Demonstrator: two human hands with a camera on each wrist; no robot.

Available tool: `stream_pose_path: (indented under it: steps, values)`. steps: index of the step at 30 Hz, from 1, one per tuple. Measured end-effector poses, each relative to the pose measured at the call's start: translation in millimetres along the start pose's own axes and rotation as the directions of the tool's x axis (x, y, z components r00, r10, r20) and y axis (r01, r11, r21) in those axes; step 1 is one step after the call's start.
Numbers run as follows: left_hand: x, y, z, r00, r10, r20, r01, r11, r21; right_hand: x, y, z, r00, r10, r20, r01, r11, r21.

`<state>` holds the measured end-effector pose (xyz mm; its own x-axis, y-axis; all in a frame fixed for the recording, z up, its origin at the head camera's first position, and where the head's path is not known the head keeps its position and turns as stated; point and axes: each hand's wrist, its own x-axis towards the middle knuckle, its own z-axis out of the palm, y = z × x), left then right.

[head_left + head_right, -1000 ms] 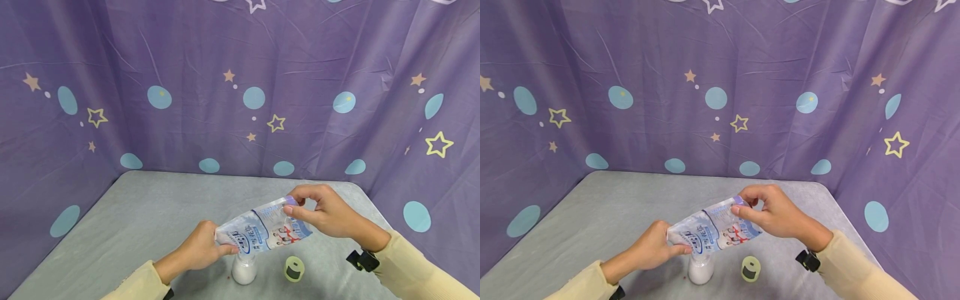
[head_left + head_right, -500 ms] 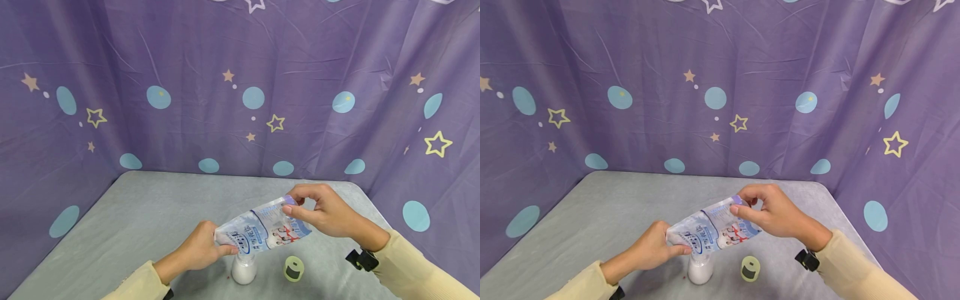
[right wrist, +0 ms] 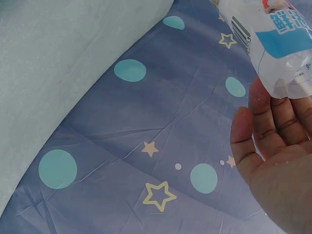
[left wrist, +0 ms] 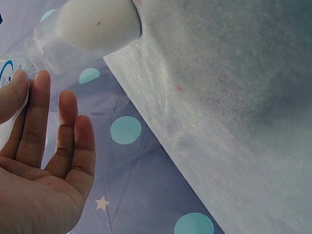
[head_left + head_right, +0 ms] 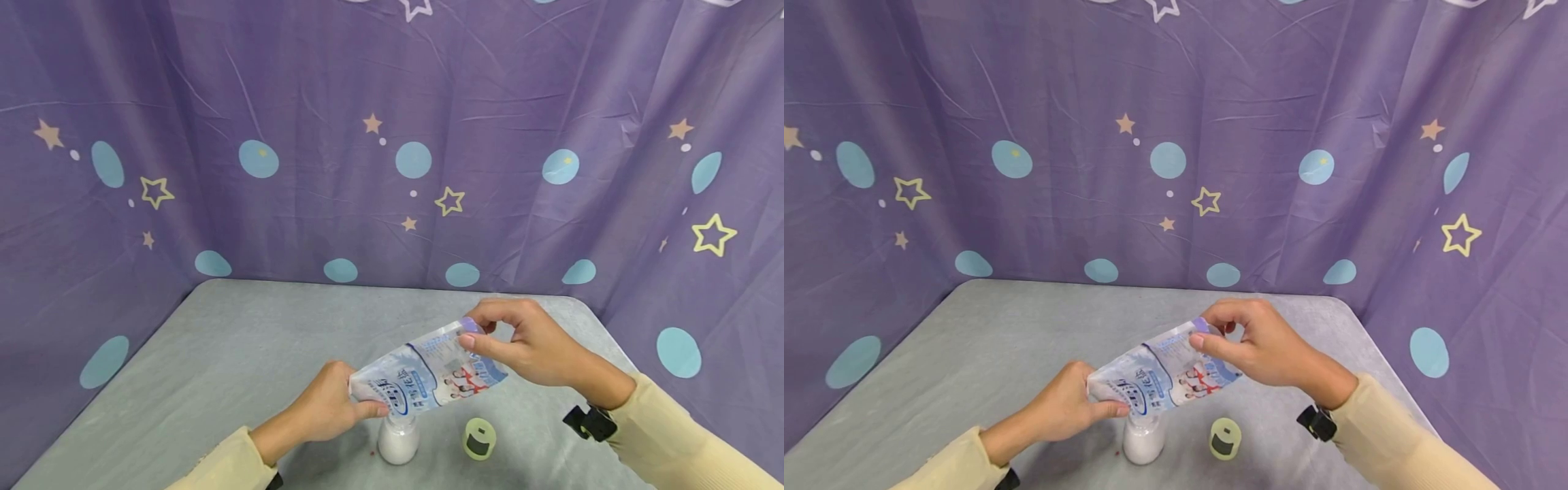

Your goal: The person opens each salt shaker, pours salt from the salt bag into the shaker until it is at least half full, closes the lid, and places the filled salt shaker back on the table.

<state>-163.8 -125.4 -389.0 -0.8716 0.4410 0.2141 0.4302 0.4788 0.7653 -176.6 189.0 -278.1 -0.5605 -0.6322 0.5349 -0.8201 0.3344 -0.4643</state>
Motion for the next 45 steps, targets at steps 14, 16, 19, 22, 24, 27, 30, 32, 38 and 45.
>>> stream_pose_path:
  steps: [14,16,19,22,24,27,30,32,38,45]
  values:
    - [0.2,-1.7,0.7,1.0,0.022,0.002,-0.022,1.0,-0.003,1.8,-0.5,0.6,1.0,0.011,0.009,-0.011,1.0,0.014]
    - [0.3,-1.7,0.7,1.0,0.027,-0.002,-0.027,1.0,-0.002,2.1,-0.5,0.3,1.0,0.01,0.008,-0.01,1.0,0.016]
    - [0.4,-1.9,0.8,1.0,0.029,-0.006,-0.029,1.0,-0.002,2.5,-0.7,0.0,1.0,0.009,0.009,-0.01,1.0,0.022]
    - [0.3,-2.5,0.8,1.0,0.024,-0.008,-0.024,1.0,0.001,2.9,-0.9,0.0,1.0,0.009,0.008,-0.009,1.0,0.023]
    - [0.2,-2.9,0.7,1.0,0.022,-0.011,-0.022,1.0,0.003,3.2,-0.9,0.1,1.0,0.006,0.005,-0.006,1.0,0.02]
    - [0.1,-3.4,0.8,1.0,0.026,-0.017,-0.026,1.0,0.005,3.9,-1.0,0.4,1.0,0.002,0.002,-0.002,1.0,0.02]
    - [-0.1,-4.2,1.0,0.999,0.034,-0.019,-0.034,0.999,0.003,4.6,-1.6,0.7,1.0,0.004,0.002,-0.004,1.0,0.021]
    - [-0.3,-4.6,1.2,0.999,0.037,-0.018,-0.037,0.999,0.002,4.9,-2.0,0.9,1.0,0.007,0.003,-0.007,1.0,0.023]
    - [-0.6,-4.8,1.6,0.999,0.042,-0.02,-0.042,0.999,0.0,4.9,-2.4,1.2,1.0,0.007,0.003,-0.007,0.999,0.031]
    - [-0.5,-4.2,1.6,0.999,0.045,-0.015,-0.046,0.999,-0.005,4.5,-2.0,1.4,1.0,0.011,0.005,-0.011,0.999,0.041]
